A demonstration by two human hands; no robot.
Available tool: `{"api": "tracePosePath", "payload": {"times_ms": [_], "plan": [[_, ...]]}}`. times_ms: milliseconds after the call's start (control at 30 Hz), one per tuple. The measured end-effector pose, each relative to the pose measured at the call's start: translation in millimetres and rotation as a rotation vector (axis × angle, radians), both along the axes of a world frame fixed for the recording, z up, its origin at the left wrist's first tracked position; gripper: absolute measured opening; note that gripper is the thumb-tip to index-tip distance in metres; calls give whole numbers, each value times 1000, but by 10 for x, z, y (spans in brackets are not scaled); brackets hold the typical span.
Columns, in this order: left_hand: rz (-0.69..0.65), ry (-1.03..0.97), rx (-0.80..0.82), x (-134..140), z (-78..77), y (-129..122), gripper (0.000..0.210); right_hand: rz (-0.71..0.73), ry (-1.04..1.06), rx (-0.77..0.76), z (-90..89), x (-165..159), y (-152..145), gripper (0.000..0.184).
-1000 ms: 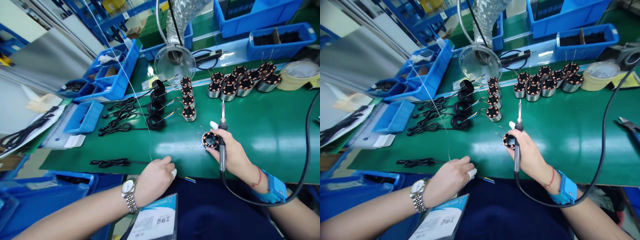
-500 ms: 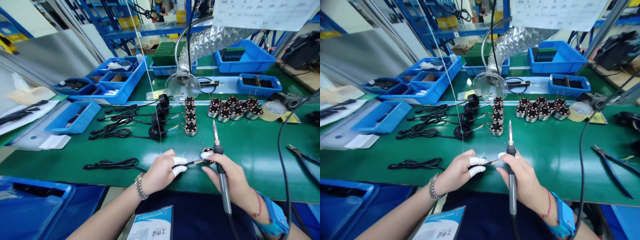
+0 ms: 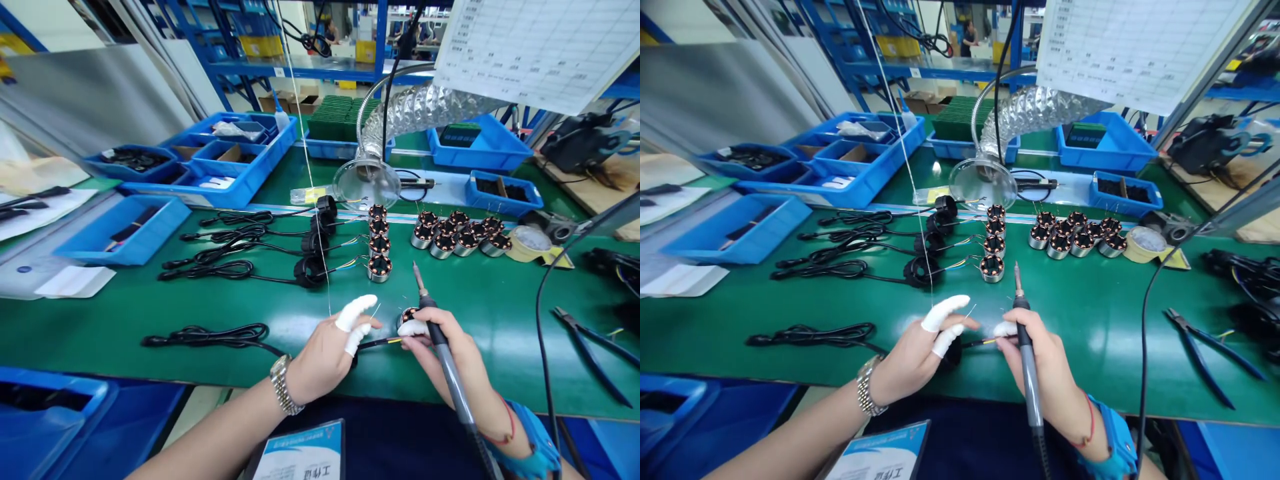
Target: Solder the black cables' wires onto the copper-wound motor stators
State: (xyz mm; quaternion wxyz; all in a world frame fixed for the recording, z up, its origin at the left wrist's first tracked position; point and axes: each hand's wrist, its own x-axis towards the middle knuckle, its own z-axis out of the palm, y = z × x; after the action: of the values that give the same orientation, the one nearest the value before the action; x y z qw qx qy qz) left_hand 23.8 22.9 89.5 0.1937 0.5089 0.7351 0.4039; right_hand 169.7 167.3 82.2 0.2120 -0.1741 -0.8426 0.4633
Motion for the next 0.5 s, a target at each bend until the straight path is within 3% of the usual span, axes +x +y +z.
{"api": "tracePosePath", "payload": {"times_ms": [100,233,500], "plan": [[35,-143,-110,48,76,93,21,-12,51,-158,-17,-23,-16,31],[-6,-271,-64,92,104,182,14,-35,96,-288,-21,-45,-37,33],[-27,-435,-121,57,96,246,12,-37,101,-244,-14,-70,-50,32]]}}
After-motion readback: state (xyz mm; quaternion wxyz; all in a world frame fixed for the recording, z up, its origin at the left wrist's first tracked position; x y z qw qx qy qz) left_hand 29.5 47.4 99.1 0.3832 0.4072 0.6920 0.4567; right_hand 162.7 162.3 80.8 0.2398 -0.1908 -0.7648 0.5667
